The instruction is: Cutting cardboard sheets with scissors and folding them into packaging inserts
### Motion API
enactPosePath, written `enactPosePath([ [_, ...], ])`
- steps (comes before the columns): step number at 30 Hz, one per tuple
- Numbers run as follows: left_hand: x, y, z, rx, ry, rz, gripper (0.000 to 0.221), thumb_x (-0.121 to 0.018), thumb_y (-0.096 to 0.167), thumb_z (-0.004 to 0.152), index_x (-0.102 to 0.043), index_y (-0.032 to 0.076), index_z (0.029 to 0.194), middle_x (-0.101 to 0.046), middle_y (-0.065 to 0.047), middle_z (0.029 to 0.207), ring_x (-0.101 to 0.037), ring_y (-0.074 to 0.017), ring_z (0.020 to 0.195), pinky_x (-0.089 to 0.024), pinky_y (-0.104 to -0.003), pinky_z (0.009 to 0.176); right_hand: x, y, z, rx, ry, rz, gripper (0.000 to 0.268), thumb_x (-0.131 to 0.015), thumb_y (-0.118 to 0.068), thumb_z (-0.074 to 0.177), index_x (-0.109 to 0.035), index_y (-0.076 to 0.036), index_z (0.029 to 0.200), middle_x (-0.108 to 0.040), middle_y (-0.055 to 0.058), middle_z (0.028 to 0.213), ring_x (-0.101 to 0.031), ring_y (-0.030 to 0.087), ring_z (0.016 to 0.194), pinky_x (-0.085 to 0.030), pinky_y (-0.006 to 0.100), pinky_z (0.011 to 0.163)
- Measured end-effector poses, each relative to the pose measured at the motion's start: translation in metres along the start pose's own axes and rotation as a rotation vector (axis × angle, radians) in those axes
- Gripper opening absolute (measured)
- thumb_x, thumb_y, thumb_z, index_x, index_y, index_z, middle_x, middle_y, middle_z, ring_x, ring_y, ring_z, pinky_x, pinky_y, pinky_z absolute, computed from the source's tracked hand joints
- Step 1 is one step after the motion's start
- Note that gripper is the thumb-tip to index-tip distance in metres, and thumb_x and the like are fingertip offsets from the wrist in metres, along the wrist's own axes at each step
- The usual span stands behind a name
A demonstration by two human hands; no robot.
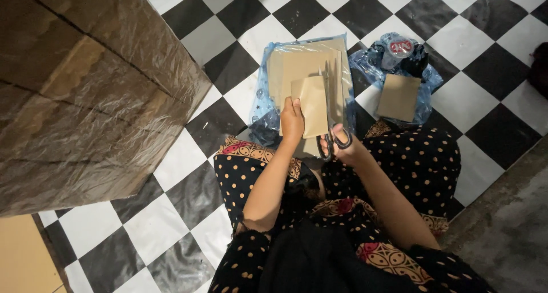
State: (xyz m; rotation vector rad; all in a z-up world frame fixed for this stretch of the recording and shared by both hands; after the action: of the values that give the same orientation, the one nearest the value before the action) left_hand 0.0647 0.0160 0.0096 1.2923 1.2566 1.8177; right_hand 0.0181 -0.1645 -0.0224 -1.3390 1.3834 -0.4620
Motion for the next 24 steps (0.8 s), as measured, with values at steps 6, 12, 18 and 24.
enactPosePath([
  [6, -0.029, -0.065, 0.019, 0.006, 0.011, 0.120, 0.023, -0.046, 0.029, 0.107, -0.055, 0.009, 0.103, -0.067, -0.030, 0.081, -0.068, -0.0517, 0.086, -0.053, -0.059, 0.077, 0.027, 0.049, 0.041, -0.104, 0.027, 0.044, 0.077, -0.054, -0.080, 0.092, -0.065, -0.004, 0.096, -0.062, 0.011, 0.071, -0.066, 0.023, 0.059, -0.056, 0.031, 0.056],
  [12, -0.036, -0.112, 0.023, 0.277, -0.131, 0.214, 0.031, -0.055, 0.036, 0.100, -0.052, 0.012, 0.120, -0.073, -0.024, 0.107, -0.069, -0.0437, 0.108, -0.055, -0.053, 0.095, 0.026, 0.053, 0.046, -0.254, 0.011, 0.044, 0.083, -0.056, -0.091, 0.079, -0.061, -0.009, 0.094, -0.060, 0.003, 0.075, -0.064, 0.016, 0.068, -0.055, 0.026, 0.067],
  [18, -0.041, -0.104, -0.003, 0.189, -0.511, 0.116, 0.088, -0.076, 0.013, 0.075, -0.044, 0.038, 0.153, -0.060, -0.017, 0.144, -0.052, -0.0430, 0.136, -0.042, -0.048, 0.115, 0.045, 0.073, 0.054, -0.348, 0.040, 0.079, 0.080, -0.057, -0.089, 0.079, -0.062, -0.010, 0.093, -0.062, 0.001, 0.074, -0.063, 0.014, 0.068, -0.055, 0.024, 0.068],
  [24, -0.044, -0.094, -0.018, 0.163, -0.609, 0.220, 0.117, -0.092, 0.012, 0.058, -0.037, 0.037, 0.158, -0.021, -0.037, 0.149, -0.041, -0.0587, 0.138, -0.040, -0.054, 0.116, 0.045, 0.073, 0.055, -0.330, 0.029, 0.102, 0.080, -0.061, -0.089, 0.076, -0.063, -0.011, 0.094, -0.061, 0.000, 0.075, -0.064, 0.012, 0.070, -0.056, 0.025, 0.069],
])
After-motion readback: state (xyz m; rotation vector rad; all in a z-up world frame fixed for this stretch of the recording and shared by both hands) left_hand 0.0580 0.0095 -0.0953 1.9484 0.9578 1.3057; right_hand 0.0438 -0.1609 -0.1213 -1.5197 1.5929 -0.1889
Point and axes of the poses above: each hand's wrist, its own z-axis towards the middle knuckle, its own x-axis out of the back of the hand, y = z × x, the point moved 5 cm from there along z, towards the middle knuckle
